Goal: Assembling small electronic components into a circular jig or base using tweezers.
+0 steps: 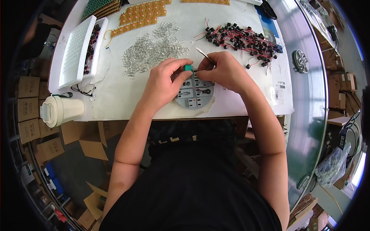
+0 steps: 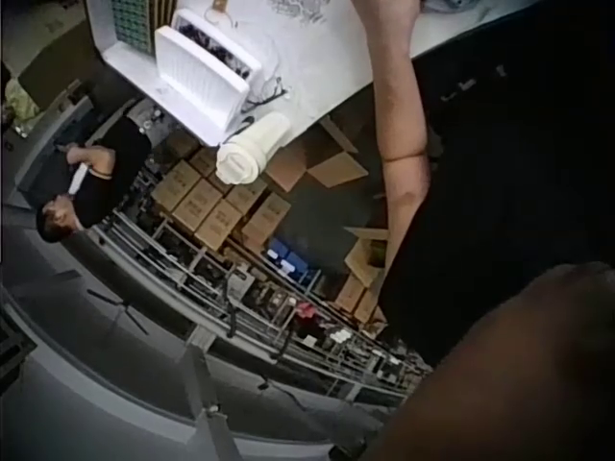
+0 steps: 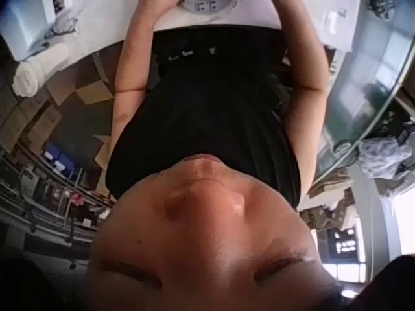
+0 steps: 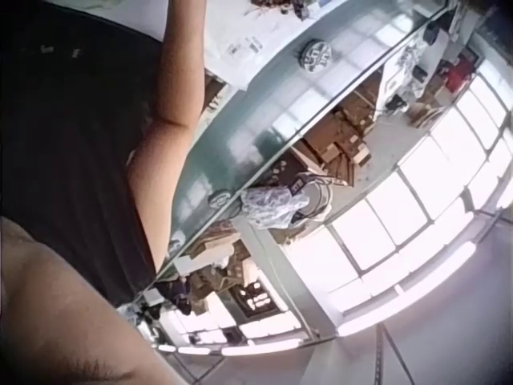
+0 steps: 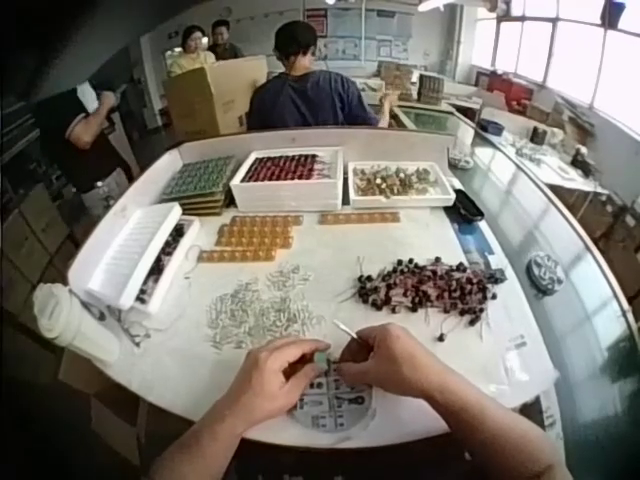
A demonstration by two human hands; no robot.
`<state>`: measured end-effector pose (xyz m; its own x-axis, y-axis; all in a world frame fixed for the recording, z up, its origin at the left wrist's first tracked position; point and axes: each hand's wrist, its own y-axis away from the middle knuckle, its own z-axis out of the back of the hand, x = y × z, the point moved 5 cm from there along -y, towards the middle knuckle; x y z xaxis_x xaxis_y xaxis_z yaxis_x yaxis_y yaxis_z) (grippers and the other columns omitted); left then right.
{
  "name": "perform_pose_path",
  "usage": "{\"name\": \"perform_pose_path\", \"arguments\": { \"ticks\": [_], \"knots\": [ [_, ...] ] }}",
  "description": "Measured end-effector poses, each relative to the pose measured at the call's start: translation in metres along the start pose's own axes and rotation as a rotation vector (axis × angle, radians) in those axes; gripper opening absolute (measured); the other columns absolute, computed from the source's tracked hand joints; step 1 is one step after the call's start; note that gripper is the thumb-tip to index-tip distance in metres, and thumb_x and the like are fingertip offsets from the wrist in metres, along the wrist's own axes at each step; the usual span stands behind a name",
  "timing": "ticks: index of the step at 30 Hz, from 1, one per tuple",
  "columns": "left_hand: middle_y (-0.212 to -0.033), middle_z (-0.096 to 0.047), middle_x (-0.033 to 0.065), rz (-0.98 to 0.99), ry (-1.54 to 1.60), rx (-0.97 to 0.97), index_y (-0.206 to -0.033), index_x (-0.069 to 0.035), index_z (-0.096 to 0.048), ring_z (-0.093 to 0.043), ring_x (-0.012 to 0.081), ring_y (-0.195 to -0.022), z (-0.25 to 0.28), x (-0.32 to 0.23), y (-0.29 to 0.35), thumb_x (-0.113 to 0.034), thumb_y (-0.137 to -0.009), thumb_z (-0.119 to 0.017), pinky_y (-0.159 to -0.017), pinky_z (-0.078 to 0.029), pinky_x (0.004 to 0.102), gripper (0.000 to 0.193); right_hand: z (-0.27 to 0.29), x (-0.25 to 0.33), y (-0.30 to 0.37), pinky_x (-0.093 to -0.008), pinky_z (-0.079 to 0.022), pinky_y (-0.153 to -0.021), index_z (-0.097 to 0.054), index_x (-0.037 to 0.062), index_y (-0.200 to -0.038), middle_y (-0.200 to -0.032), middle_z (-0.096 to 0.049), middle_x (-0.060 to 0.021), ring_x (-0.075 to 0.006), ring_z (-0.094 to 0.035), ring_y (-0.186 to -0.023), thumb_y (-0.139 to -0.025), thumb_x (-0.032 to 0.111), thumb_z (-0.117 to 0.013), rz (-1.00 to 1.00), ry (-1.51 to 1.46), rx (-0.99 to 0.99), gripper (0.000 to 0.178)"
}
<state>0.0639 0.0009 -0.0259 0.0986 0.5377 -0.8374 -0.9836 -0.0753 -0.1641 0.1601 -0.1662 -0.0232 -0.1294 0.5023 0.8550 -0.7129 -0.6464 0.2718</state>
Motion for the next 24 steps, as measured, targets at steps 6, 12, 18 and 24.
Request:
{"name": "perform_pose_path", "arguments": {
  "ticks": [6,12,18,24],
  "knots": [
    [-0.100,-0.069,0.0083,0.001,0.016,-0.004,-0.121,0.000,-0.074,-0.067,0.0140,-0.087,0.003,-0.001,0.000,-0.004,-0.096,-0.076,-0.078,-0.058,0.0294,0.026,0.002,-0.004,-0.005,-0.0280,-0.052,-0.072,-0.077,-0.0021,-0.093,-0.083,-0.074,-0.0039,-0.0101,-0.064,-0.076,-0.087,0.017,-0.077,-0.050,-0.081,0.024,0.020],
    [-0.094,-0.070,0.0150,-0.134,-0.126,0.010,-0.116,-0.002,-0.074,-0.069,0.0314,-0.082,0.010,-0.024,-0.004,-0.013,-0.091,-0.078,-0.075,-0.056,0.0403,0.027,0.009,-0.007,-0.008,-0.0287,-0.050,-0.069,-0.076,-0.0020,-0.094,-0.081,-0.072,-0.0039,-0.0101,-0.062,-0.074,-0.092,0.023,-0.072,-0.052,-0.097,-0.036,0.025],
    [-0.095,-0.071,0.0165,-0.207,-0.415,0.101,-0.103,-0.004,-0.074,-0.070,0.0360,-0.089,-0.001,-0.034,-0.006,-0.020,-0.090,-0.077,-0.079,-0.057,0.0454,0.021,0.007,-0.003,-0.005,-0.0326,-0.048,-0.061,-0.070,-0.0061,-0.088,-0.070,-0.065,-0.0064,-0.0103,-0.058,-0.067,-0.093,0.025,-0.070,-0.052,-0.002,-0.083,0.032],
    [-0.095,-0.070,0.0143,-0.074,-0.677,0.371,-0.104,-0.004,-0.074,-0.069,0.0354,-0.093,-0.015,-0.041,-0.021,-0.028,-0.091,-0.075,-0.082,-0.058,0.0470,0.027,0.004,-0.002,-0.002,-0.0325,-0.047,-0.059,-0.070,-0.0069,-0.090,-0.071,-0.064,-0.0062,-0.0092,-0.056,-0.066,-0.099,0.027,-0.067,0.033,-0.031,-0.105,0.036]
  ]
}}
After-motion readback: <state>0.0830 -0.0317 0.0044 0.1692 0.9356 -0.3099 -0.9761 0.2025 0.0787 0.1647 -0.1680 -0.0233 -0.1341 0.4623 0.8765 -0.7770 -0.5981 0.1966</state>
